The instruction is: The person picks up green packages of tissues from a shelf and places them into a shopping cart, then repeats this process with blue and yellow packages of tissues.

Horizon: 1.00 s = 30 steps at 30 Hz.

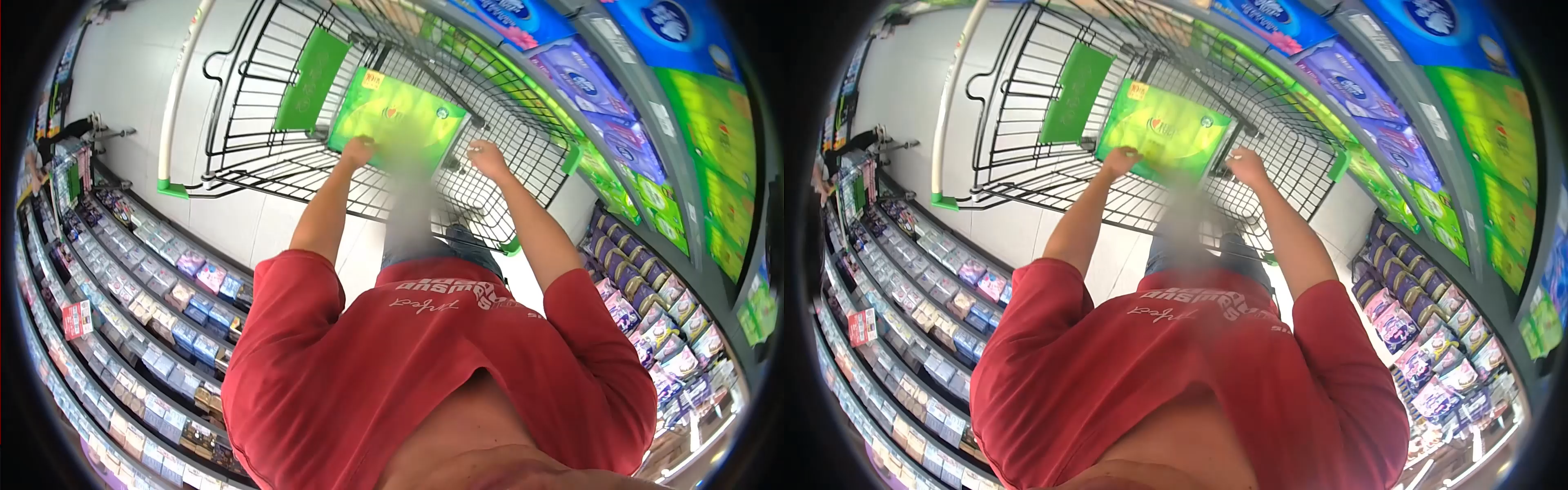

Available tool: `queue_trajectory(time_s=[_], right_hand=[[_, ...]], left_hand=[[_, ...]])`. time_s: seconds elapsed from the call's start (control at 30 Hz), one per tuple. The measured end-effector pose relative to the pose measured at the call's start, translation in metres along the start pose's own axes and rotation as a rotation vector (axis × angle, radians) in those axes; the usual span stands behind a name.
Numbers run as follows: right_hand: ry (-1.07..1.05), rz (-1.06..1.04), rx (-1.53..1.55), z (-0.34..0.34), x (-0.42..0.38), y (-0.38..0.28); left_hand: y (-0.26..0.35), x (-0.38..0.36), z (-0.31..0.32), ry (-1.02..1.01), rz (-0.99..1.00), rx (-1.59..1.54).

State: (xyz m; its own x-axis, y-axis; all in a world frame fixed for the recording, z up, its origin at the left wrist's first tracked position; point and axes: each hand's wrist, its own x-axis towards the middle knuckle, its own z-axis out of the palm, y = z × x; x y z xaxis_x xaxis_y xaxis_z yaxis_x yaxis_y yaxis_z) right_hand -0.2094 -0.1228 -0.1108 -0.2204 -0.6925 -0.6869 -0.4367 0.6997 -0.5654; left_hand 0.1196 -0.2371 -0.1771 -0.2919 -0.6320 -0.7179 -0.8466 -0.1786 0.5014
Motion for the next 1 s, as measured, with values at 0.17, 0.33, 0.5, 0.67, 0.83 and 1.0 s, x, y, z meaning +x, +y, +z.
queue_trajectory(time_s=[0.17,0.33,0.5,0.67,0.83,1.0], right_hand=[[0.039,-0.082,-0.115,-0.014,-0.064,0.001],[0.084,-0.099,-0.255,-0.002,-0.115,0.067],[0.266,-0.198,0.275,-0.017,-0.148,0.151],[0.396,0.11,0.339,-0.057,-0.206,0.15],[0.425,-0.039,0.255,-0.047,-0.22,0.228],[0.311,-0.189,0.106,-0.029,-0.27,0.328]], left_hand=[[0.016,-0.039,0.02,0.021,0.09,0.114],[0.019,-0.047,0.049,0.014,0.301,0.21],[0.062,-0.083,0.07,0.002,0.312,0.04],[0.111,-0.109,0.097,-0.096,0.216,-0.041],[0.14,-0.138,0.134,-0.091,0.322,0.043],[0.146,-0.198,0.181,0.328,0.389,0.35]])
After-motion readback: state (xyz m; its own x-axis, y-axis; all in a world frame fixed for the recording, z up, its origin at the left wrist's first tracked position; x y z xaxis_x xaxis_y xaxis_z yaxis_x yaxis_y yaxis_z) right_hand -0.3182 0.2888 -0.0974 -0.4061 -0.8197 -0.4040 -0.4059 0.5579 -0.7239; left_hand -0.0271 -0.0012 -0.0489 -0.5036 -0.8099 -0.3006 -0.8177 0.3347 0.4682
